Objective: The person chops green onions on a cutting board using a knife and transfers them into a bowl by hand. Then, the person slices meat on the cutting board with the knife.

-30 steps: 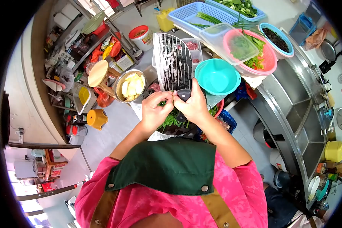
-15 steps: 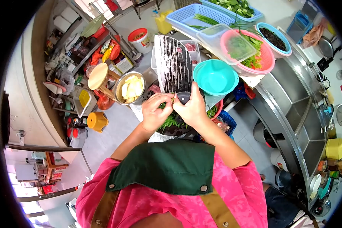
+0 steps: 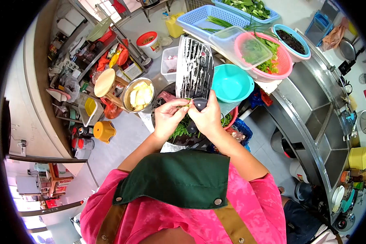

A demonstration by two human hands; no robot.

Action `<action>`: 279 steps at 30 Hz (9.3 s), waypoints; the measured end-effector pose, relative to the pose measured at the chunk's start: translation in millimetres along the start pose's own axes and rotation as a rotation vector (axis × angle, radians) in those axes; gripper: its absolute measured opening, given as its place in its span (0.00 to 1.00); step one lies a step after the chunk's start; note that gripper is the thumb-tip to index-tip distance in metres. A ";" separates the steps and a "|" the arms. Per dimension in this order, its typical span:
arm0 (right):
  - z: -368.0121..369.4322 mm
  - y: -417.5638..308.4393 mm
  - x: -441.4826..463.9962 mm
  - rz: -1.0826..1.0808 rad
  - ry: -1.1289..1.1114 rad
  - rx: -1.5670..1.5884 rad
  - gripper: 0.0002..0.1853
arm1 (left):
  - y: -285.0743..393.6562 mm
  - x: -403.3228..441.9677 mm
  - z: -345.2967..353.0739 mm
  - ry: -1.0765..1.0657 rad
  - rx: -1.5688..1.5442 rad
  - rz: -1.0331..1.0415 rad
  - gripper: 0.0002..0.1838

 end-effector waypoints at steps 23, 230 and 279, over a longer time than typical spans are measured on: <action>-9.1 12.7 4.8 0.082 0.064 0.143 0.22 | 0.7 7.2 10.7 0.050 0.352 0.060 0.05; -51.2 131.9 -27.7 -0.001 -0.685 -1.171 0.11 | -177.4 -34.1 -117.7 -0.131 1.050 0.006 0.34; -193.7 107.2 14.5 0.695 0.193 -0.074 0.07 | -187.4 118.7 47.7 0.207 0.637 0.275 0.11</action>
Point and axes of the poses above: each hand's wrist, its own x-axis towards the middle knuckle, its own z-axis out of the palm, y = z × x, the point moved 5 cm from there along x, towards the middle knuckle, and after that the axes turned 3 degrees about y, right-handed, at the moved point
